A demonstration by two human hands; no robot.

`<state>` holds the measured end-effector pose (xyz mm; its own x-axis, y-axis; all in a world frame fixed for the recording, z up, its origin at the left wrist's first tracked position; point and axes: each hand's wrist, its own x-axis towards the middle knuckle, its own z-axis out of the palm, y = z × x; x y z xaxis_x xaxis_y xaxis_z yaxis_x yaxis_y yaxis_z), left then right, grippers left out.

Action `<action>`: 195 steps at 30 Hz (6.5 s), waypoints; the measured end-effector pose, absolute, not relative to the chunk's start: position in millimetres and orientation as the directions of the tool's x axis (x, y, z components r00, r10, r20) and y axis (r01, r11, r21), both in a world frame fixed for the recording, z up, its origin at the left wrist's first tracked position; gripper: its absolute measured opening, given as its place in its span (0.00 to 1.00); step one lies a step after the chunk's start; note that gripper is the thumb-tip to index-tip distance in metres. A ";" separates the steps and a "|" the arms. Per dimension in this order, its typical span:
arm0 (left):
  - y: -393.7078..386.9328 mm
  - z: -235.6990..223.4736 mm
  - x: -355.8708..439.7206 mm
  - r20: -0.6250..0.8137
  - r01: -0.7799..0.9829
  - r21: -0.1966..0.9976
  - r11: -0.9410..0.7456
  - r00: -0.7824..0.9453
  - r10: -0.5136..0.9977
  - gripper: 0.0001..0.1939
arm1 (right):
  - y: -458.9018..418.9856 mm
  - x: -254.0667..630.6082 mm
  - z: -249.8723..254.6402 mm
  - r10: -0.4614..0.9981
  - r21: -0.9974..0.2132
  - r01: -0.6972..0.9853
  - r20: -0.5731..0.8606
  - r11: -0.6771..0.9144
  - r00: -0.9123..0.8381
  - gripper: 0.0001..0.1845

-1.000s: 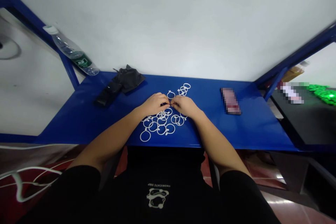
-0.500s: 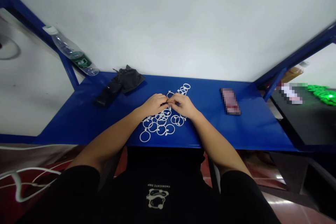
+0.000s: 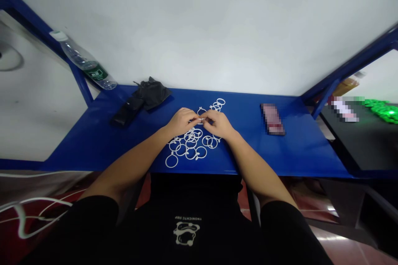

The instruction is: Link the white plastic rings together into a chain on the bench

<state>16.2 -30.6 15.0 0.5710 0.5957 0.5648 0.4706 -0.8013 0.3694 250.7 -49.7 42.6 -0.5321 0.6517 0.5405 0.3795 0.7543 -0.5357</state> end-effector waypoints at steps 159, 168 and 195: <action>-37.9 27.1 17.4 0.330 0.512 0.444 -0.735 0.670 0.665 0.05 | -46.4 250.3 38.1 0.776 -0.584 0.541 0.281 0.605 -0.565 0.12; -35.7 24.5 15.6 0.476 0.464 0.532 -0.709 0.529 0.703 0.02 | -47.3 250.6 40.7 0.784 -0.597 0.533 0.306 0.600 -0.540 0.13; -40.6 27.1 18.5 0.476 0.494 0.471 -0.731 0.555 0.682 0.13 | -48.0 257.7 42.4 0.801 -0.558 0.634 0.574 0.535 -0.171 0.15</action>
<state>18.5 -40.6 27.1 0.5553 0.6820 0.4759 0.4944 -0.7309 0.4706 257.7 -48.0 42.4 -0.1708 0.8008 0.5740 0.6343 0.5352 -0.5579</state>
